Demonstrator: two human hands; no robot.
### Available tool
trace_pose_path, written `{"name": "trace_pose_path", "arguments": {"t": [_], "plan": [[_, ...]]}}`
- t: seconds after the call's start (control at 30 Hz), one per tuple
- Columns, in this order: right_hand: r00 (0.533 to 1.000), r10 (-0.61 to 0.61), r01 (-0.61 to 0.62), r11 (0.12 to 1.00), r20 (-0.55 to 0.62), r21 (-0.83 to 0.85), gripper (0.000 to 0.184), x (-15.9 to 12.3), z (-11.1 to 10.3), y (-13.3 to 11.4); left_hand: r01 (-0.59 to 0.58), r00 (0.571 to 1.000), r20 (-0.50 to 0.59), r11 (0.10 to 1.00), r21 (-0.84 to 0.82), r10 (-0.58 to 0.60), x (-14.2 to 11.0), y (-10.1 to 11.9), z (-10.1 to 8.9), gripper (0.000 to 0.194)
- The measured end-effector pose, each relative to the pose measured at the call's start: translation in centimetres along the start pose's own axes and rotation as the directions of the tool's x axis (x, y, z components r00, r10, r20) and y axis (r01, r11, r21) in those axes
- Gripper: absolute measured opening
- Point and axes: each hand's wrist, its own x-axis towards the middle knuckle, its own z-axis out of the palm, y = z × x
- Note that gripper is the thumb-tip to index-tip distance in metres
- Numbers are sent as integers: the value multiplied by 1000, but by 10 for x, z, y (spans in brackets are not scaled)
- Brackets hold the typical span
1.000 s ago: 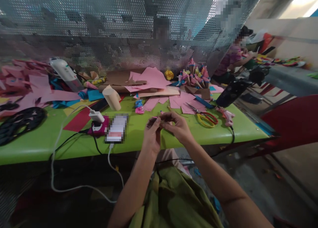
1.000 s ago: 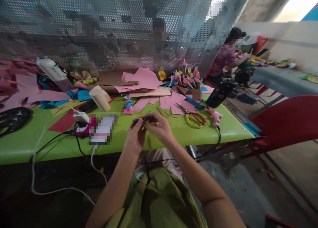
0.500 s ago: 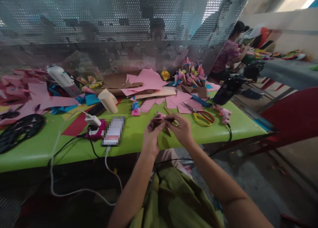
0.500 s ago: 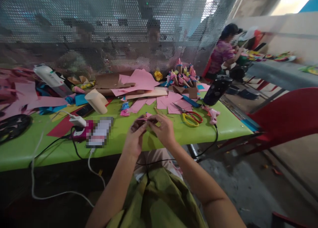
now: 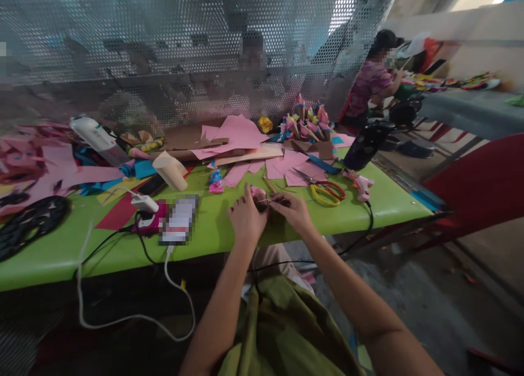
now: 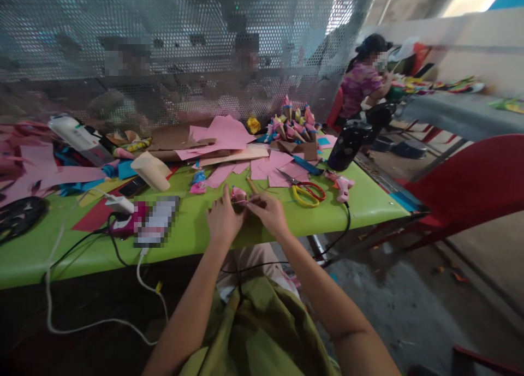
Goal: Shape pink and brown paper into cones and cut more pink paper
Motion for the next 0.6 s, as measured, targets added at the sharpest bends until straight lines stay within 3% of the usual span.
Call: {"name": "trace_pose_path", "arguments": {"t": [0.17,0.33,0.47,0.6], "plan": [[998,50,-52,995,31,80,25,1,0,4,35,999,16,998,-60,-34,5,-2,2,82],[998,46,-53,986,48,161,24,2,-1,3,55,998,28,955,-291,-49,8,-17,6,88],[999,30,-32,965,12,260,21,1,-2,-3,14,999,-20,861,-508,-28,11,-30,17,65],[999,-15,29,956,-50,291,17,0,-1,-8,4,999,-30,674,-739,-38,10,-33,24,35]]}}
